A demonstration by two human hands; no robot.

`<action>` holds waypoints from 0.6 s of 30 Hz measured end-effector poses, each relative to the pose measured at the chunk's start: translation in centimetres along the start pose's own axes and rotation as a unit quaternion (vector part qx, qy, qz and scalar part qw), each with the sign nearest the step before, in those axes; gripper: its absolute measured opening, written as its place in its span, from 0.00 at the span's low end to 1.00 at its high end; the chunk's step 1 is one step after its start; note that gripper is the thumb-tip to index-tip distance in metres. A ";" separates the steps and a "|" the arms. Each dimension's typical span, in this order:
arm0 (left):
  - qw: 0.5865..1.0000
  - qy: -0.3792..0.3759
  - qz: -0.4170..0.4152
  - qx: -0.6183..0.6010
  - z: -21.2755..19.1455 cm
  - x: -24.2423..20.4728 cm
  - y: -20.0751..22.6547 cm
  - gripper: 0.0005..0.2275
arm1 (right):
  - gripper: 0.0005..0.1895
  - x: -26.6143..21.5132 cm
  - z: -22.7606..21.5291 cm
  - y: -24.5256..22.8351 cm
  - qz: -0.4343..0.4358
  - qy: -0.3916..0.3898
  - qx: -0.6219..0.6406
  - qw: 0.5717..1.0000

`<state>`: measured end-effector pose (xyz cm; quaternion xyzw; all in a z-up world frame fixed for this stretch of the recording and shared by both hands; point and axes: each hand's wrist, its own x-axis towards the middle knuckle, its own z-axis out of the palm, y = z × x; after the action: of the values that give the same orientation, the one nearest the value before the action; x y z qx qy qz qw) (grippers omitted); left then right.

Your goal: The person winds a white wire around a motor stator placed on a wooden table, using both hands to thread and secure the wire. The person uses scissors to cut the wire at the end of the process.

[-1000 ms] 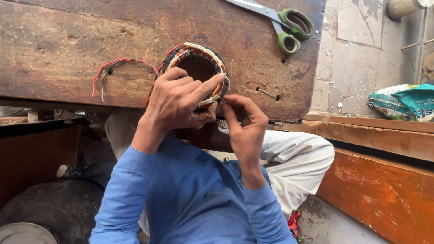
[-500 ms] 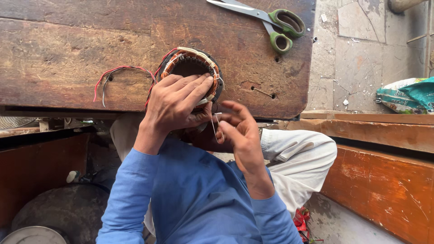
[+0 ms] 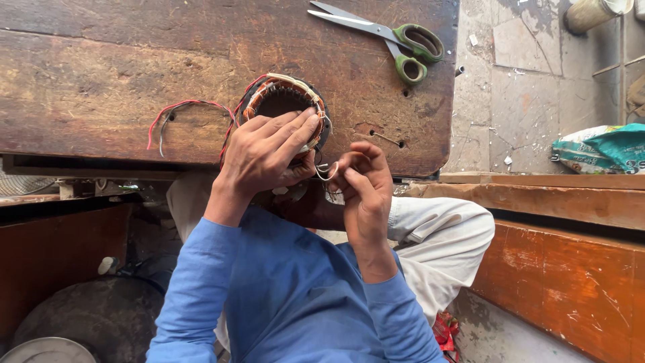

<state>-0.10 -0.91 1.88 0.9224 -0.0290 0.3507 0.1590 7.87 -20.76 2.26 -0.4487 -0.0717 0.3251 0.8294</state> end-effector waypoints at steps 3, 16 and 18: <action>1.000 0.007 -0.002 -0.022 -0.1 0.3 -0.3 0.22 | 0.12 0.3 0.7 0.0 -0.017 0.053 -0.145 0.988; 0.999 -0.013 -0.035 -0.018 -0.1 -0.2 -0.3 0.26 | 0.07 2.2 1.6 0.1 -0.013 -0.005 -0.364 0.931; 0.999 -0.017 -0.040 0.002 0.1 -0.6 -0.3 0.27 | 0.06 2.0 2.0 0.3 -0.044 0.016 -0.379 0.924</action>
<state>-0.40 -0.72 1.34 0.9291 0.0060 0.3284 0.1701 8.46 -18.07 2.90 -0.7311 -0.1958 0.2298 0.6119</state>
